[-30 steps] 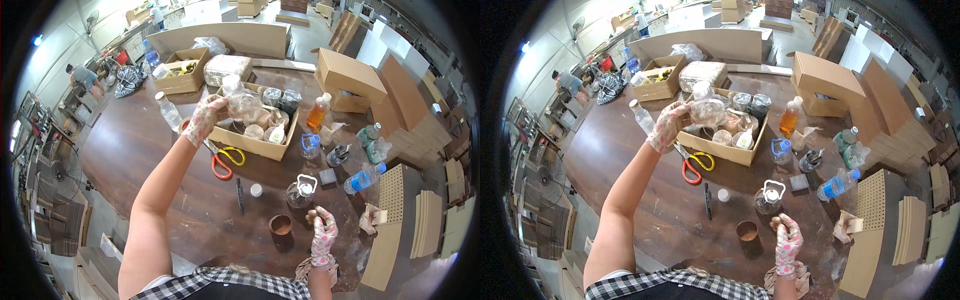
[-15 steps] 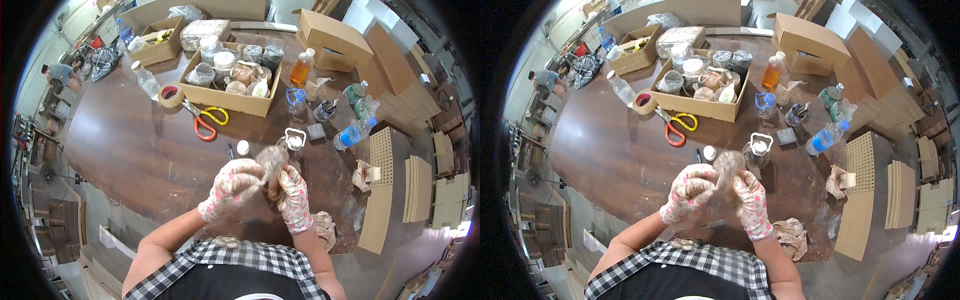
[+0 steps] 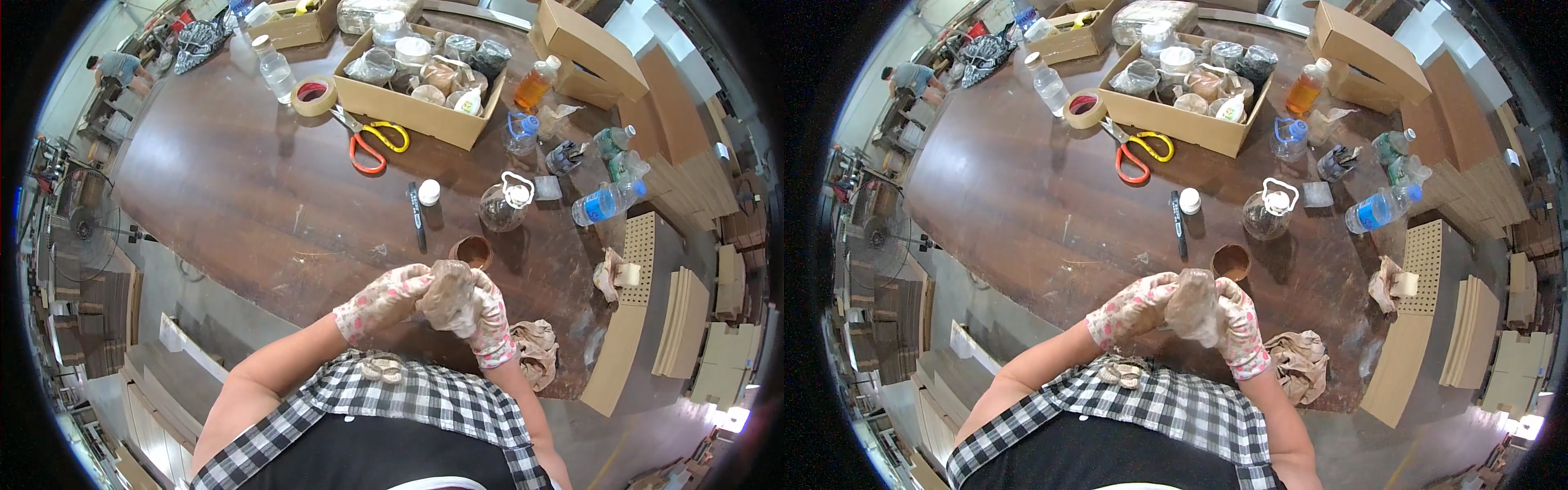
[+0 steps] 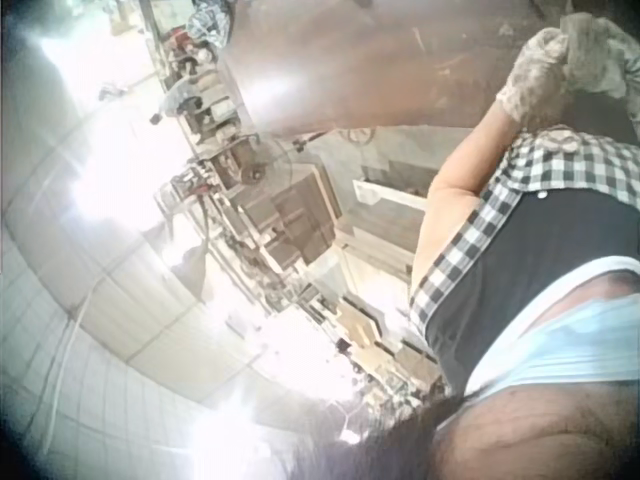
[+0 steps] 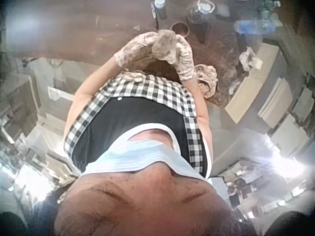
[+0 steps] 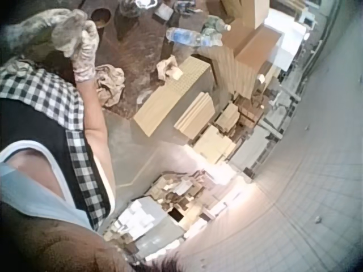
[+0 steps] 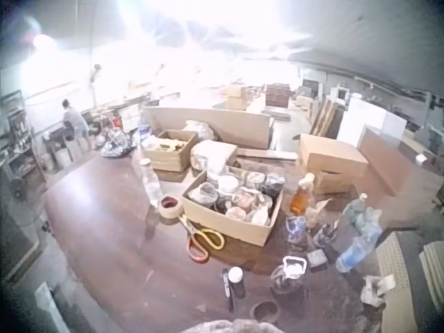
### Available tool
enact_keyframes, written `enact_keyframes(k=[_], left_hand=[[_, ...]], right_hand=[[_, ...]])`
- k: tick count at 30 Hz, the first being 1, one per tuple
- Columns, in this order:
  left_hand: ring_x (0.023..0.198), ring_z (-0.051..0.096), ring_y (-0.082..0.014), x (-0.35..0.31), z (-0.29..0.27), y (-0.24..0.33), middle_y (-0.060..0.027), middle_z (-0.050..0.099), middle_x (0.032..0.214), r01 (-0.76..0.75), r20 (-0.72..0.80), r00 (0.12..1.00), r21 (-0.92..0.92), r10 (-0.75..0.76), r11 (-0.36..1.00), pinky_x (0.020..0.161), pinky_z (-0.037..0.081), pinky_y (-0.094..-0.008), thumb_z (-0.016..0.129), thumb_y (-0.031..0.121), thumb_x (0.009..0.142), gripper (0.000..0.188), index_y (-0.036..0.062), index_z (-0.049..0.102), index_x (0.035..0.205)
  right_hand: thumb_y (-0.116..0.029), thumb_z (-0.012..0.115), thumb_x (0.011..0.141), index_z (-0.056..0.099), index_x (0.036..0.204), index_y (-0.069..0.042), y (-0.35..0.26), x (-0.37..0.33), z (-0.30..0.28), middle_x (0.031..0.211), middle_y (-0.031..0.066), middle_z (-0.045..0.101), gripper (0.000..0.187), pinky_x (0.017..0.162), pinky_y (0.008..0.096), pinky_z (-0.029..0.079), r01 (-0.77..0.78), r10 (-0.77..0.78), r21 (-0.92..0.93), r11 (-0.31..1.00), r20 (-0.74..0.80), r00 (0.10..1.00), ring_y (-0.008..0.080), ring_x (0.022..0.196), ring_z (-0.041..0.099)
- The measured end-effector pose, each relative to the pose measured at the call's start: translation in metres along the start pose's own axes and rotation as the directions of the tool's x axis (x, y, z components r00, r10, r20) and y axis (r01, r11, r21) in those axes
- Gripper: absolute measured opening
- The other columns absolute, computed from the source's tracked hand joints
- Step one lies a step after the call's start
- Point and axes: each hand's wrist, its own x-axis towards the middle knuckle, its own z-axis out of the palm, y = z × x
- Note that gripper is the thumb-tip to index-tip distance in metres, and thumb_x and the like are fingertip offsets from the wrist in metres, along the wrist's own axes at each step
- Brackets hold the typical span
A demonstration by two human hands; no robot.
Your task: The person pours liquid from a bottle into a small container, wraps various small jars in plastic film, secures them with adhesive tape using scissors, and organizes the items within a cardboard box.
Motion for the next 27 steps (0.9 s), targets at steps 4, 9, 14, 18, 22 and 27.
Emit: enact_keyframes(k=[4,9,14,18,22,27], left_hand=[[0.091,0.061,-0.0135,0.004,-0.01,-0.013,-0.004,0.061,0.098,-0.066,0.065,0.994,-0.301,0.09,0.951,0.08,0.05,-0.0279,0.061,0.016,0.093,0.009,0.0099,0.056,0.097],[0.094,0.061,-0.0154,0.002,0.007,-0.014,-0.0042,0.06,0.101,-0.09,0.095,0.985,-0.431,0.144,0.898,0.083,0.05,-0.0292,0.061,0.016,0.092,0.014,0.0093,0.054,0.101],[0.109,0.057,-0.021,0.012,-0.01,-0.025,-0.0077,0.058,0.109,-0.064,0.253,0.956,-0.306,0.146,0.95,0.095,0.045,-0.0366,0.068,0.017,0.085,0.033,0.007,0.052,0.112],[0.097,0.056,-0.0151,0.001,0.019,0.007,-0.0049,0.052,0.114,-0.193,0.088,0.974,-0.172,0.21,0.966,0.087,0.045,-0.0277,0.076,0.023,0.076,0.071,0.0039,0.04,0.135],[0.088,0.051,-0.0113,0.005,0.012,0.015,-0.004,0.051,0.109,-0.27,0.019,0.963,0.133,0.27,0.954,0.083,0.042,-0.0246,0.076,0.026,0.073,0.09,0.0001,0.028,0.145],[0.097,0.054,-0.0106,0.008,0.003,0.013,-0.0057,0.057,0.114,-0.176,0.033,0.984,-0.013,0.177,0.984,0.087,0.043,-0.0266,0.076,0.021,0.075,0.073,-0.0009,0.042,0.136]], right_hand=[[-0.009,0.061,0.085,0.057,0.097,-0.007,-0.002,-0.008,-0.01,0.095,0.0043,0.064,0.013,0.078,0.031,0.055,0.044,-0.044,0.033,0.998,-0.007,0.999,0.0181,0.091,0.064],[-0.006,0.051,0.089,0.059,0.097,-0.009,0.0,-0.017,-0.017,0.097,0.0059,0.065,0.012,0.08,0.0354,0.055,0.041,-0.053,0.328,0.944,0.03,0.998,0.0249,0.095,0.064],[-0.014,0.053,0.091,0.056,0.103,-0.006,-0.001,-0.017,-0.03,0.103,0.0072,0.063,0.014,0.089,0.0346,0.05,0.149,-0.14,0.131,0.98,-0.08,0.987,0.0217,0.101,0.061],[-0.048,0.071,0.079,0.045,0.128,-0.001,-0.021,-0.022,-0.008,0.116,0.0092,0.057,0.073,0.091,0.0322,0.048,0.135,-0.123,-0.21,0.968,0.07,0.99,0.0197,0.107,0.056],[-0.032,0.077,0.076,0.044,0.135,0.0,-0.027,-0.022,-0.004,0.124,0.0097,0.056,0.075,0.09,0.0281,0.046,0.116,-0.115,-0.686,0.718,0.048,0.992,0.0151,0.112,0.053],[-0.005,0.066,0.082,0.059,0.119,0.0,-0.034,-0.031,-0.013,0.108,0.0056,0.065,0.038,0.086,0.026,0.048,0.053,-0.117,-0.684,0.727,-0.048,0.992,0.0109,0.098,0.06]])
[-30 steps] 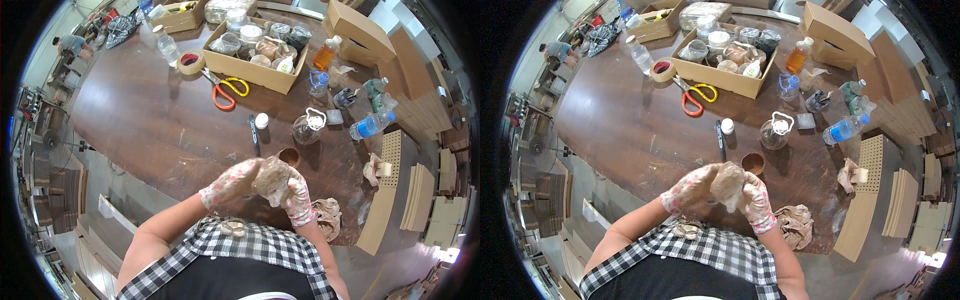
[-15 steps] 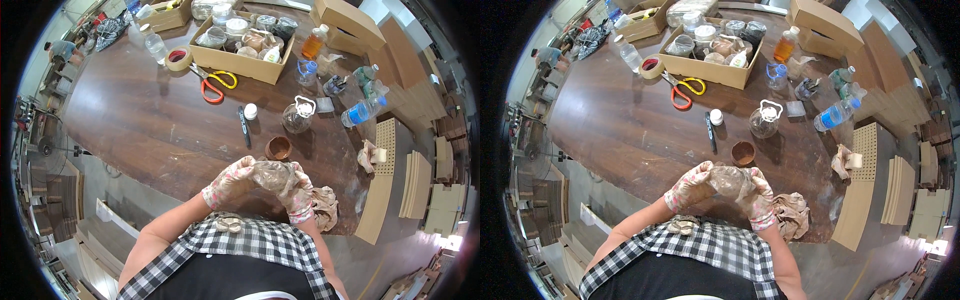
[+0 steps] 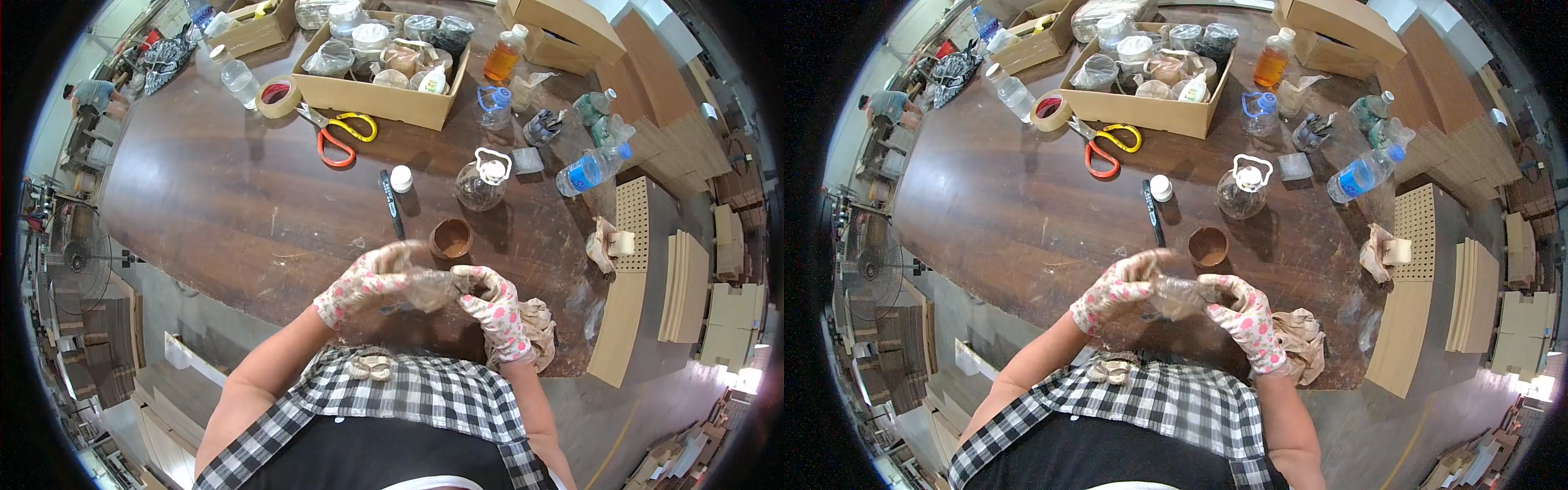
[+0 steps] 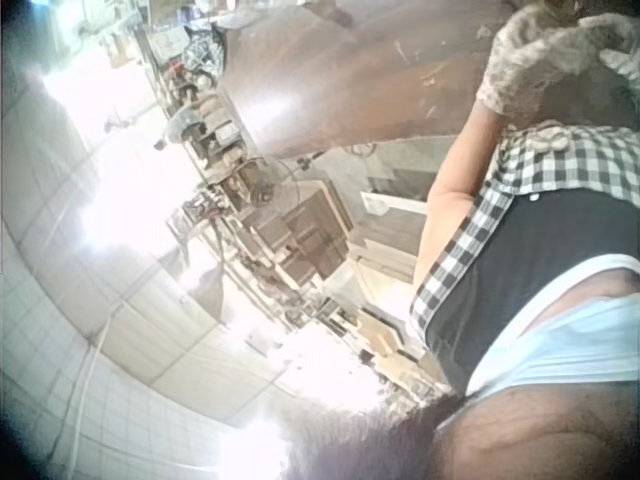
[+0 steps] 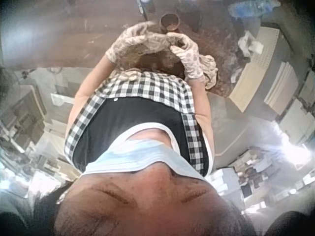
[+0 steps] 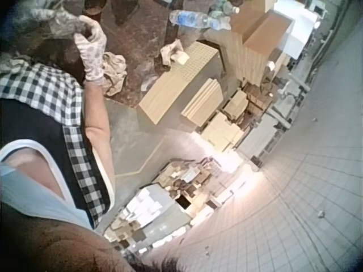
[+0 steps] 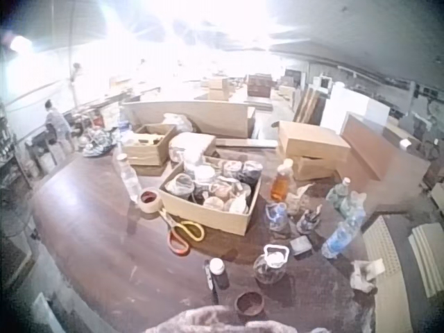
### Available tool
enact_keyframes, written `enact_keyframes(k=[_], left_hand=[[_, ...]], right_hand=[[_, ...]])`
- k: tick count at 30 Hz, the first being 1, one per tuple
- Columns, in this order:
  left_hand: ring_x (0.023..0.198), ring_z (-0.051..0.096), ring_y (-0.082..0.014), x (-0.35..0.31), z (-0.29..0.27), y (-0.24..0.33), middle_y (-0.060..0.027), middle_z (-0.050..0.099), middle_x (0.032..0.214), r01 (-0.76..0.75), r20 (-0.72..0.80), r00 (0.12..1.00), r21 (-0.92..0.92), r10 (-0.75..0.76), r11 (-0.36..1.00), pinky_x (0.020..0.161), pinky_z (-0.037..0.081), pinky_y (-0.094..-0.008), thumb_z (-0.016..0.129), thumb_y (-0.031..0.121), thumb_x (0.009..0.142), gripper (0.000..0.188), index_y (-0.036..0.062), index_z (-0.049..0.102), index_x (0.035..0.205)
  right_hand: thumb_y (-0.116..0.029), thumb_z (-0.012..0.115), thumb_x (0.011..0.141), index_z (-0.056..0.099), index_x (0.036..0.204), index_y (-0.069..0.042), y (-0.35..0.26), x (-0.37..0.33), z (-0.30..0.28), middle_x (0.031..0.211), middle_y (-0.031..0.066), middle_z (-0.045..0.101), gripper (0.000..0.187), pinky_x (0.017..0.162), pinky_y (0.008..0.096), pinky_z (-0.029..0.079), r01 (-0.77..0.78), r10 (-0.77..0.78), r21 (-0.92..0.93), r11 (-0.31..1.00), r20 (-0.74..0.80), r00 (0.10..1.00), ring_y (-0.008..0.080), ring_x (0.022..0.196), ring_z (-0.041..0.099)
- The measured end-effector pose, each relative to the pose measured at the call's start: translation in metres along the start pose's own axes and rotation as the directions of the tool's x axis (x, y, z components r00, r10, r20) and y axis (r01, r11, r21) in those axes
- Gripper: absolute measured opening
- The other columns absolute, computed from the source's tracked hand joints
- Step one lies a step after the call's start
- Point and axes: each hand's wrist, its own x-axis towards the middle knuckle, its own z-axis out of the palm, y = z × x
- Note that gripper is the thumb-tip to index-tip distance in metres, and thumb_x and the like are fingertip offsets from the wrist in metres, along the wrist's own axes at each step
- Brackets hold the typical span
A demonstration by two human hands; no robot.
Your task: The person pours liquid from a bottle into a small container, wraps various small jars in plastic film, secures them with adhesive tape using scissors, and organizes the items within a cardboard box.
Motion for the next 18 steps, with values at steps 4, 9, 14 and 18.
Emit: enact_keyframes(k=[4,9,14,18], left_hand=[[0.08,0.056,-0.006,0.004,-0.02,-0.011,0.0011,0.065,0.087,0.209,0.141,0.951,0.358,-0.274,0.91,0.073,0.046,-0.0223,0.071,0.008,0.08,0.02,0.0011,0.066,0.098],[0.092,0.051,-0.0078,0.029,-0.012,-0.029,-0.0017,0.058,0.1,0.035,0.027,0.999,0.324,-0.046,0.945,0.082,0.042,-0.0245,0.062,0.01,0.088,0.009,0.0033,0.062,0.094],[0.105,0.048,-0.0125,0.054,-0.017,-0.047,-0.0086,0.047,0.124,-0.252,0.039,0.957,0.602,0.287,0.758,0.088,0.042,-0.0282,0.056,0.006,0.091,0.007,0.0029,0.06,0.096],[0.105,0.05,-0.0129,0.066,-0.017,-0.05,-0.0091,0.052,0.123,-0.329,0.007,0.924,0.522,0.382,0.787,0.091,0.042,-0.0283,0.056,0.007,0.091,0.006,0.0035,0.059,0.095]], right_hand=[[-0.004,0.064,0.085,0.061,0.115,0.001,0.008,0.0,-0.009,0.105,0.0048,0.066,0.031,0.086,0.0269,0.048,-0.015,0.012,0.068,0.998,0.047,0.999,0.0121,0.096,0.06],[-0.004,0.06,0.09,0.064,0.104,0.0,0.025,0.017,-0.015,0.099,0.0031,0.066,0.014,0.087,0.0253,0.046,-0.007,0.001,-0.025,1.0,-0.235,0.972,0.0103,0.092,0.059],[-0.001,0.06,0.089,0.064,0.101,0.0,0.045,0.044,-0.026,0.106,0.0047,0.064,0.013,0.087,0.0257,0.045,0.196,-0.254,-0.213,0.957,-0.294,0.922,0.0119,0.096,0.058],[0.0,0.059,0.089,0.064,0.103,0.0,0.044,0.058,-0.023,0.109,0.0054,0.063,0.015,0.087,0.0266,0.046,0.188,-0.204,-0.08,0.979,-0.326,0.923,0.0127,0.098,0.058]])
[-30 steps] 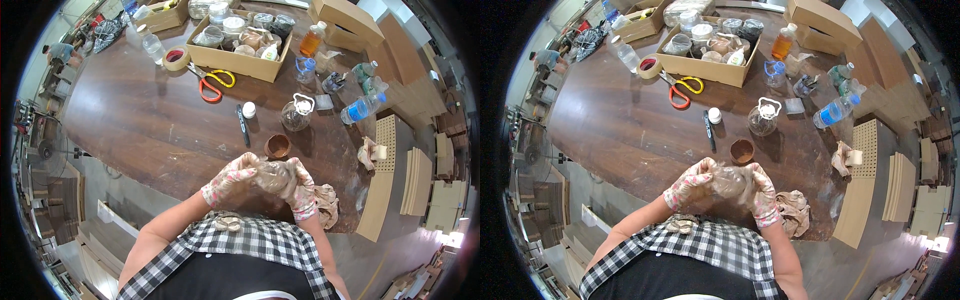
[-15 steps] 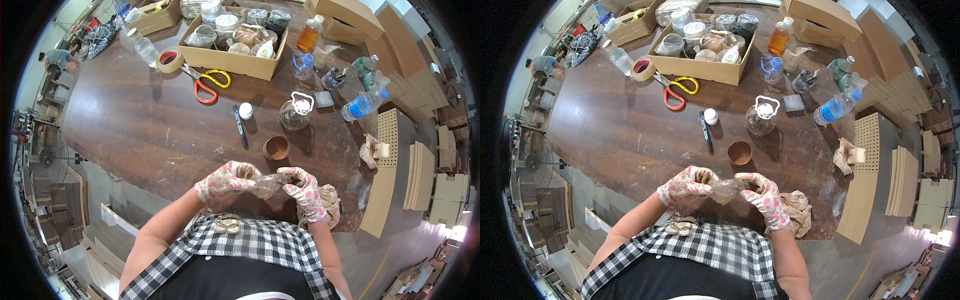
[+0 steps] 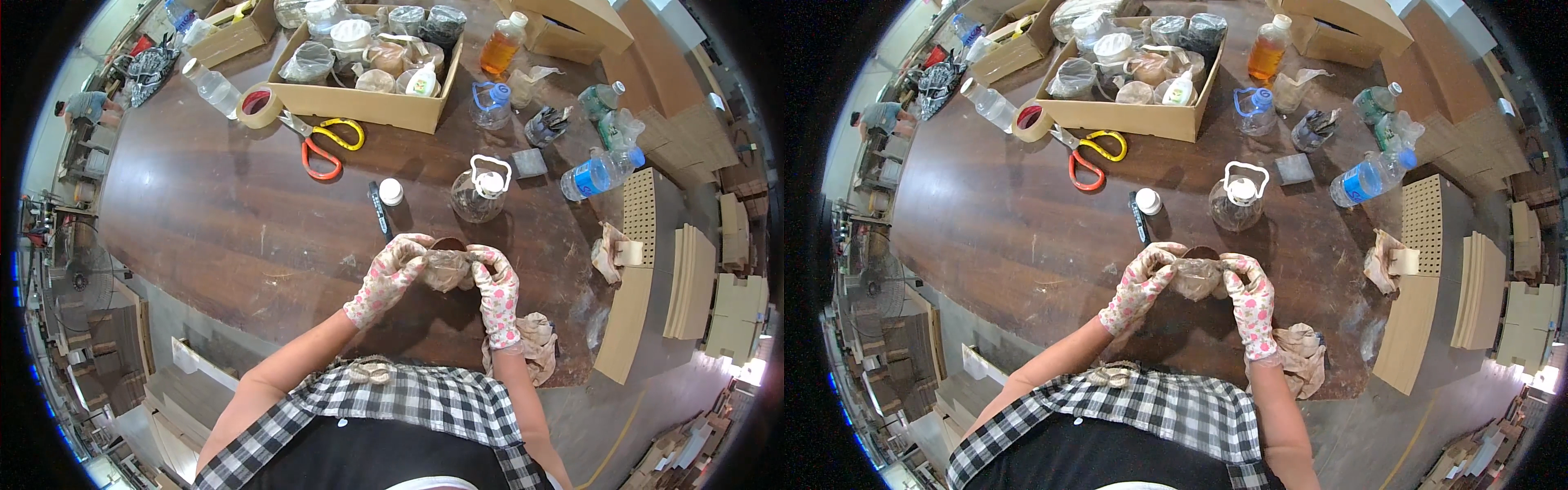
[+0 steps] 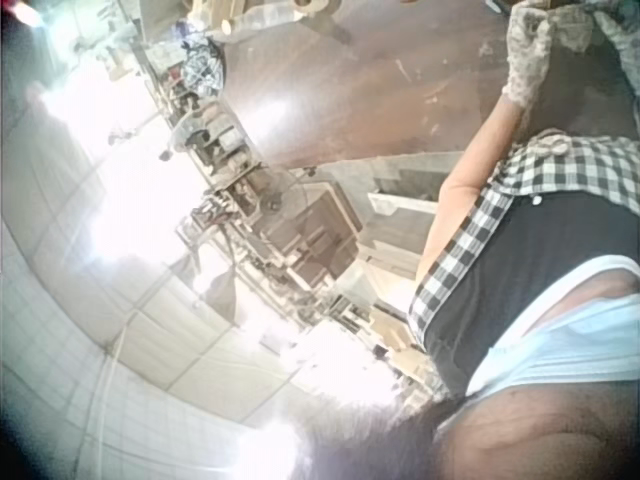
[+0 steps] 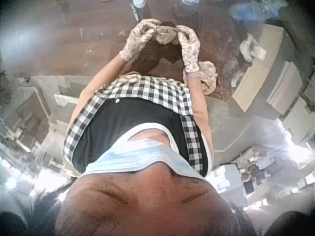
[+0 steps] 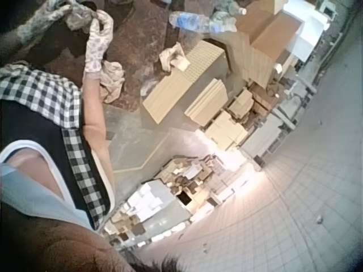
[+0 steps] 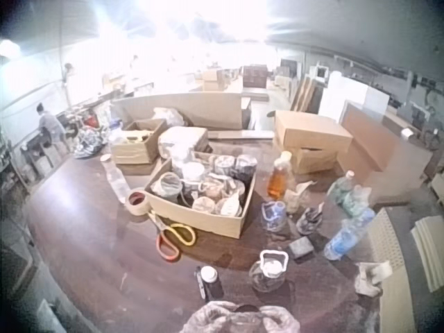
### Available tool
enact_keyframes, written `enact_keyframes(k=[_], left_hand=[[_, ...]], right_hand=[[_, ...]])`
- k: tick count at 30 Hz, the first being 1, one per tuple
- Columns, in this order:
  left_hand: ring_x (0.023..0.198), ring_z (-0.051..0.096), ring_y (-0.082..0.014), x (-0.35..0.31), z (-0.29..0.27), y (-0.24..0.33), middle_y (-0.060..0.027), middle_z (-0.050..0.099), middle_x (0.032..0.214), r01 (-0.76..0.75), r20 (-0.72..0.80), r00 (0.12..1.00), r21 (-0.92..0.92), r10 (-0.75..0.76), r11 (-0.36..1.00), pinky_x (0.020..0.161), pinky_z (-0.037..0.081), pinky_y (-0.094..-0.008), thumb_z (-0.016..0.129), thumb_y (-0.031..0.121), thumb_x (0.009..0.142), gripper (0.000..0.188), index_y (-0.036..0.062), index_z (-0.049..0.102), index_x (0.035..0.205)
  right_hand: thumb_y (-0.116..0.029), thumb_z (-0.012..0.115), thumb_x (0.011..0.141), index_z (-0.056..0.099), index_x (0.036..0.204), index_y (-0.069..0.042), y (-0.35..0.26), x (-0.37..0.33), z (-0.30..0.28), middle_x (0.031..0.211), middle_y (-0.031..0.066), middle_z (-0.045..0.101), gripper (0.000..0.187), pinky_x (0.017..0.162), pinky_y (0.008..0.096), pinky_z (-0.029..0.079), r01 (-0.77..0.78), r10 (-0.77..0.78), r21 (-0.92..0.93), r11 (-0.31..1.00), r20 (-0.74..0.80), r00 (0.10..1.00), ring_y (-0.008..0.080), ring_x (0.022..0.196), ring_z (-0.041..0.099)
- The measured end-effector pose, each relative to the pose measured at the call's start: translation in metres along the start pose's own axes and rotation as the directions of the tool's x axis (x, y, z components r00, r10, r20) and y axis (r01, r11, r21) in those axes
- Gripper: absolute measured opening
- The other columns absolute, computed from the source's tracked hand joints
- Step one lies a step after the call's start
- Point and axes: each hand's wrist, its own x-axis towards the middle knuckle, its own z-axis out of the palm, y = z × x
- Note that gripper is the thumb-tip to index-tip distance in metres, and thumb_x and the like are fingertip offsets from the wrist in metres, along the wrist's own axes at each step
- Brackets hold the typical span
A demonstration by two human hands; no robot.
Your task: The person pours liquid from a bottle into a small container, wraps various small jars in plastic film, secures them with adhesive tape using scissors, and organizes the items within a cardboard box.
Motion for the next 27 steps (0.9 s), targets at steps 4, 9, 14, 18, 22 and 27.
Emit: enact_keyframes(k=[4,9,14,18,22,27], left_hand=[[0.1,0.052,-0.0101,0.006,0.0,-0.002,-0.0047,0.057,0.114,0.16,-0.019,0.985,-0.233,-0.169,0.959,0.089,0.043,-0.0264,0.057,0.009,0.092,0.009,0.0044,0.057,0.1],[0.088,0.051,-0.0056,0.013,0.005,0.002,0.0018,0.058,0.095,0.303,-0.048,0.945,-0.244,-0.324,0.921,0.081,0.042,-0.0233,0.057,0.013,0.093,0.01,0.0049,0.058,0.099],[0.084,0.05,-0.0054,0.017,0.001,0.007,0.0027,0.057,0.092,0.339,-0.02,0.936,-0.223,-0.352,0.914,0.078,0.043,-0.0231,0.058,0.011,0.092,0.008,0.0045,0.058,0.097],[0.084,0.051,-0.0066,0.024,0.001,0.017,-0.0011,0.057,0.098,0.34,0.028,0.94,-0.114,-0.339,0.934,0.076,0.044,-0.024,0.063,0.007,0.088,0.008,0.0034,0.058,0.093],[0.086,0.052,-0.0078,0.028,0.003,0.018,-0.0032,0.056,0.102,0.355,0.044,0.935,-0.147,-0.352,0.923,0.078,0.044,-0.0248,0.065,0.005,0.085,0.01,0.003,0.058,0.091],[0.088,0.052,-0.0077,0.029,0.005,0.019,-0.0032,0.056,0.107,0.338,0.05,0.94,-0.241,-0.336,0.91,0.081,0.043,-0.0245,0.066,0.003,0.083,0.011,0.0046,0.057,0.09]], right_hand=[[-0.003,0.058,0.091,0.062,0.105,0.0,-0.003,0.006,0.002,0.104,0.0042,0.064,0.015,0.085,0.025,0.047,-0.117,0.118,0.03,0.993,-0.003,0.993,0.0103,0.093,0.058],[-0.003,0.056,0.092,0.06,0.102,0.0,-0.004,0.01,0.005,0.098,0.0028,0.063,0.011,0.08,0.0226,0.046,-0.208,0.216,0.108,0.972,-0.068,0.974,0.0074,0.088,0.057],[-0.003,0.054,0.092,0.059,0.101,0.0,-0.009,0.012,0.007,0.092,0.0011,0.062,0.01,0.077,0.0227,0.046,-0.195,0.197,0.039,0.98,-0.05,0.979,0.0071,0.084,0.055],[-0.006,0.06,0.091,0.062,0.097,0.0,-0.006,0.014,0.005,0.092,0.0012,0.063,0.009,0.075,0.0232,0.046,-0.082,0.082,-0.057,0.995,-0.003,0.997,0.0074,0.082,0.055],[-0.009,0.063,0.09,0.063,0.094,-0.001,-0.005,0.016,0.005,0.09,0.001,0.063,0.009,0.072,0.0236,0.046,-0.067,0.064,-0.086,0.994,-0.035,0.997,0.0077,0.08,0.056],[-0.013,0.065,0.09,0.063,0.094,-0.001,0.005,0.015,0.004,0.088,0.0027,0.063,0.013,0.072,0.0255,0.047,-0.02,0.017,-0.07,0.997,-0.049,0.999,0.0106,0.079,0.058]])
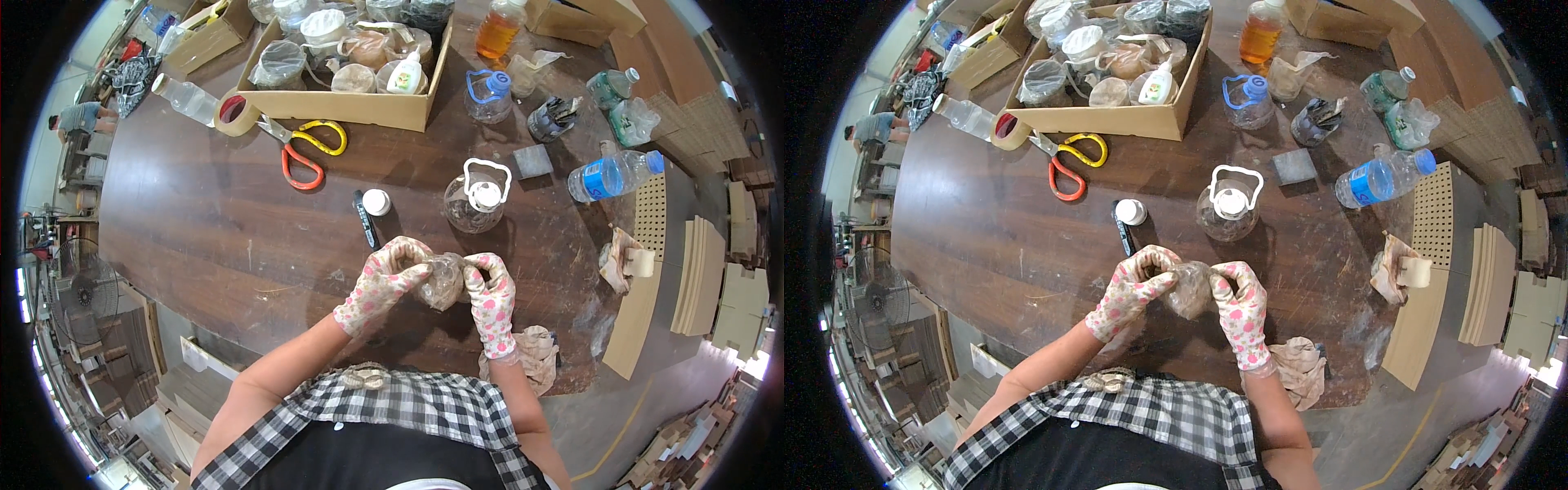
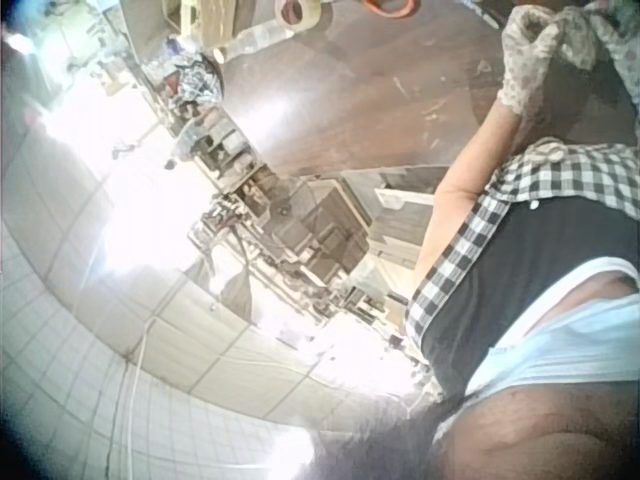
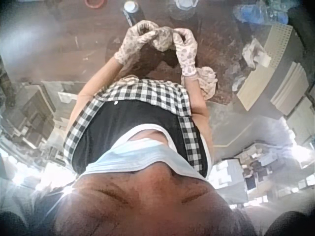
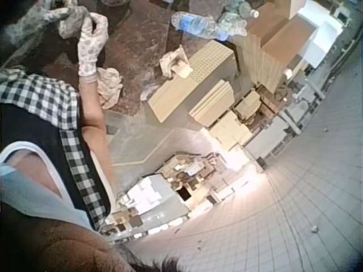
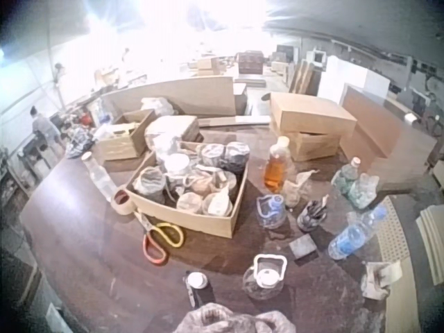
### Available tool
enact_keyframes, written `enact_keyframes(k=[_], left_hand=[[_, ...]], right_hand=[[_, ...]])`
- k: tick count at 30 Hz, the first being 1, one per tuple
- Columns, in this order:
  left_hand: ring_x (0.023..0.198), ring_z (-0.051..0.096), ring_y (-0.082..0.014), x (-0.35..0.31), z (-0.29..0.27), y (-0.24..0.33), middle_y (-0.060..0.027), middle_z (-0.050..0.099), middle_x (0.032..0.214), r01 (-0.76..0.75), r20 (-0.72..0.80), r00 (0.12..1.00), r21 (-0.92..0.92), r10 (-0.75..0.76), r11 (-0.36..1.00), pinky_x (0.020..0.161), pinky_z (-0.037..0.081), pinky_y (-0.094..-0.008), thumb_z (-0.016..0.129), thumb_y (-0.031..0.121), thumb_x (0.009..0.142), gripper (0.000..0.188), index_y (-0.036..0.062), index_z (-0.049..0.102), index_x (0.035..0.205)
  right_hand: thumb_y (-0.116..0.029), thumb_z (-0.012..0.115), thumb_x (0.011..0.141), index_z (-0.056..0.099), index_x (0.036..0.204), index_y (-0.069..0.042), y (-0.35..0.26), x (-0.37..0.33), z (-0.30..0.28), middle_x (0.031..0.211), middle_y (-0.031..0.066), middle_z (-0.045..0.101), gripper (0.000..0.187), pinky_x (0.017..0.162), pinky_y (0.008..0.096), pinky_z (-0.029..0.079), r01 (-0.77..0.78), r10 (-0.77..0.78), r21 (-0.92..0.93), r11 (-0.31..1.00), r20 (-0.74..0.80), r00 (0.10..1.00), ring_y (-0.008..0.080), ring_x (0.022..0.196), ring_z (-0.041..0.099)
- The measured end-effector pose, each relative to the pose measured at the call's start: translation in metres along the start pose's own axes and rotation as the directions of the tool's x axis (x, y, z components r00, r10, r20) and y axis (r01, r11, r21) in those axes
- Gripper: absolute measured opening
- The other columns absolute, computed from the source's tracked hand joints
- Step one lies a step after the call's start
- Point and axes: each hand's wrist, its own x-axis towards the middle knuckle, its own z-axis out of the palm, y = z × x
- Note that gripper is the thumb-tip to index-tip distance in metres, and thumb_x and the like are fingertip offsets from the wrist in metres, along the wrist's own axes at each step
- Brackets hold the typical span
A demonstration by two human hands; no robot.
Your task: The person pours liquid from a bottle into a small container, wraps various small jars in plastic film, secures them with adhesive tape using scissors, and organizes the items within a cardboard box.
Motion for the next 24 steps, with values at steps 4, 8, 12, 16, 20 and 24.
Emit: enact_keyframes(k=[4,8,12,16,20,24], left_hand=[[0.101,0.052,-0.0109,0.0,-0.006,0.001,-0.0042,0.054,0.115,-0.013,0.069,0.998,0.104,0.006,0.994,0.089,0.043,-0.0278,0.066,0.004,0.083,0.023,0.0046,0.059,0.104],[0.121,0.045,-0.0192,0.006,-0.007,0.025,-0.0087,0.049,0.122,-0.072,0.193,0.981,0.289,0.016,0.955,0.103,0.036,-0.0338,0.062,0.014,0.088,0.046,0.0045,0.048,0.131],[0.122,0.045,-0.026,0.021,-0.016,0.027,-0.0136,0.046,0.125,-0.195,0.354,0.935,0.48,0.014,0.855,0.104,0.036,-0.0377,0.055,0.022,0.093,0.038,0.0049,0.054,0.127],[0.121,0.044,-0.0275,0.033,-0.013,0.026,-0.015,0.047,0.126,-0.32,0.451,0.89,0.529,0.059,0.786,0.103,0.037,-0.0389,0.055,0.024,0.094,0.028,0.0063,0.064,0.113],[0.113,0.047,-0.021,0.034,-0.007,0.042,-0.0135,0.051,0.119,-0.053,0.409,0.906,0.367,-0.109,0.929,0.098,0.038,-0.0354,0.061,0.022,0.091,0.023,0.0029,0.064,0.102],[0.096,0.051,-0.0143,0.038,-0.007,0.052,-0.0066,0.055,0.1,-0.054,0.428,0.882,0.507,-0.197,0.86,0.086,0.043,-0.0305,0.063,0.025,0.09,0.023,0.0022,0.061,0.094]], right_hand=[[-0.019,0.066,0.089,0.063,0.094,-0.003,0.002,0.001,0.001,0.09,0.0088,0.064,0.017,0.075,0.0315,0.049,0.269,-0.269,-0.131,0.954,0.014,0.963,0.0225,0.083,0.062],[-0.026,0.063,0.09,0.063,0.094,-0.005,0.005,0.003,0.0,0.091,0.0097,0.064,0.022,0.075,0.0343,0.05,0.385,-0.386,-0.23,0.894,0.042,0.921,0.0266,0.083,0.062],[-0.024,0.062,0.09,0.063,0.097,-0.007,0.006,0.005,-0.002,0.093,0.0091,0.064,0.018,0.074,0.0369,0.05,0.477,-0.472,-0.34,0.811,0.103,0.876,0.0281,0.084,0.062],[-0.022,0.062,0.09,0.063,0.098,-0.008,0.003,0.007,-0.001,0.096,0.0087,0.064,0.016,0.075,0.0369,0.05,0.519,-0.525,-0.402,0.755,0.104,0.844,0.0277,0.086,0.062],[-0.021,0.062,0.089,0.063,0.099,-0.009,0.001,0.009,-0.001,0.098,0.0082,0.063,0.015,0.075,0.0377,0.051,0.542,-0.55,-0.44,0.716,0.122,0.826,0.0276,0.089,0.062],[-0.019,0.062,0.089,0.061,0.098,-0.008,0.001,0.008,-0.003,0.093,0.0085,0.064,0.013,0.073,0.0385,0.051,0.531,-0.538,-0.44,0.725,0.121,0.834,0.0285,0.085,0.063]])
